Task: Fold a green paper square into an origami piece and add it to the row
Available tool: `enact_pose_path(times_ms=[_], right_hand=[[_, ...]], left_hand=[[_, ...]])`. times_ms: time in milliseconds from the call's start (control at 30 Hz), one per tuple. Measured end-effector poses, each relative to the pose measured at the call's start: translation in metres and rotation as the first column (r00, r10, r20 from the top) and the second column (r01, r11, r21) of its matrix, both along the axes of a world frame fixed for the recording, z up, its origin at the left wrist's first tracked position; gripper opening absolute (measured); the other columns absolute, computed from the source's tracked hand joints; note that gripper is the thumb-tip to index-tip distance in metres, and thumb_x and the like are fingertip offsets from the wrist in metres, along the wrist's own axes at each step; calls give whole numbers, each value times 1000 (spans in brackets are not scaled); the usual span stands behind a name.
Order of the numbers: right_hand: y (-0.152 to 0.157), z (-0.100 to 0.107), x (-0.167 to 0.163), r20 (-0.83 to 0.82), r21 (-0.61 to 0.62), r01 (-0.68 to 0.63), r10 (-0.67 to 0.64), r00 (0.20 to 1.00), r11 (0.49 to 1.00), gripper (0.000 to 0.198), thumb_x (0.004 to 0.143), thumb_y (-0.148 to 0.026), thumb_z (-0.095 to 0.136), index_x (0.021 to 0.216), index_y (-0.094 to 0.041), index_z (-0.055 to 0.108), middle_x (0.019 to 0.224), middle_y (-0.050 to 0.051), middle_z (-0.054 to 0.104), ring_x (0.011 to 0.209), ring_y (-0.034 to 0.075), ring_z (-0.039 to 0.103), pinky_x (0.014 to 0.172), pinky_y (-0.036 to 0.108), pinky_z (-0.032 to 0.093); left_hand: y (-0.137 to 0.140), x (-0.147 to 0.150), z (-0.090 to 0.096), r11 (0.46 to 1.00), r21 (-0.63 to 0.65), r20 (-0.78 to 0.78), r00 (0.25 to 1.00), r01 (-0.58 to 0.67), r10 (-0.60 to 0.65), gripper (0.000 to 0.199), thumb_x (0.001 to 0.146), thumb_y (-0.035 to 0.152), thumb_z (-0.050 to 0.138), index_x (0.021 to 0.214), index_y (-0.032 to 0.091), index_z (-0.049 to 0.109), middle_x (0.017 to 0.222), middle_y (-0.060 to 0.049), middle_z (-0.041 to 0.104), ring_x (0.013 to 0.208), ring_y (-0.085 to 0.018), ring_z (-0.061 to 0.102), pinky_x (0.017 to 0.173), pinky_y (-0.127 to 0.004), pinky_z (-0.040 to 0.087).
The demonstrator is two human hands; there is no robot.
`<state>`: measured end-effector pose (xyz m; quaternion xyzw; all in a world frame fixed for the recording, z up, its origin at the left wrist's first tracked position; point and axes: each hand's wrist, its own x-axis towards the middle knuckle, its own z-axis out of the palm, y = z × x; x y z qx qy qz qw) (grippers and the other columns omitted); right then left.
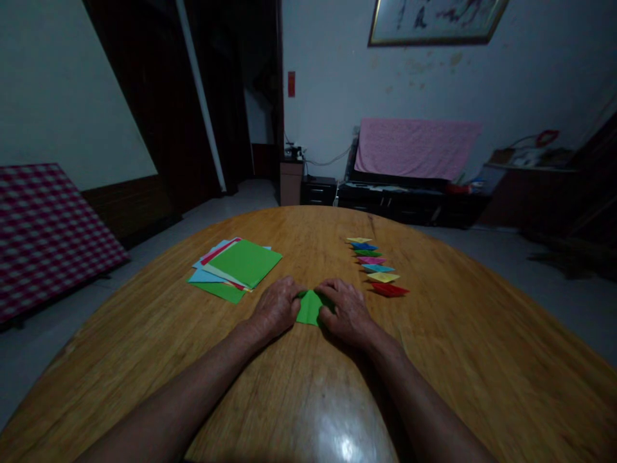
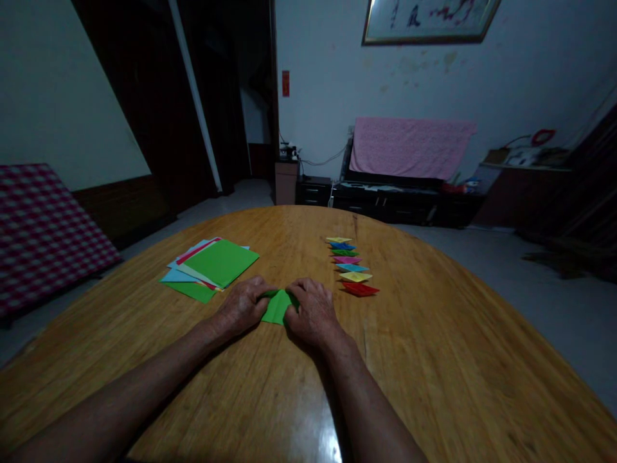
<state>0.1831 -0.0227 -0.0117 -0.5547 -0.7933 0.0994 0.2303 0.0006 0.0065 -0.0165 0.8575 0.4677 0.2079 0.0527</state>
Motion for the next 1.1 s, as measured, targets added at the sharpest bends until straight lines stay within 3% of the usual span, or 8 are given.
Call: enact_pose_path(times_ms=[267, 667, 1100], right_hand=[[1, -3, 0, 3, 5, 0, 0, 1000, 1000, 40, 74, -17, 52, 112, -20, 62, 116, 7, 57, 107, 23, 46, 91, 37, 31], [0, 0, -1, 12, 8, 7, -7, 1000, 1000, 39, 74, -19, 52, 111, -19, 62, 115, 7, 57, 106, 22, 46, 91, 36, 31], [0, 0, -2, 8, 5, 9, -9, 1000, 1000, 37, 74, -17, 52, 110, -20, 63, 114, 7, 57, 107, 22, 46, 91, 37, 31]], left_hand=[[-4, 3, 9, 998, -45, -85, 996, -31, 27, 29, 80, 12, 45, 91, 19, 71, 79, -4, 55, 79, -16, 53, 74, -27, 42], [-7, 4, 9, 1000, -5, -186, 983, -9, 8, 30, 80, 14, 46, 97, 22, 69, 86, -5, 53, 87, -19, 52, 76, -29, 43], [-8, 4, 14, 1000, -24, -217, 976, 1, -6, 29, 80, 15, 45, 95, 21, 69, 86, -6, 54, 87, -19, 52, 77, -30, 43]])
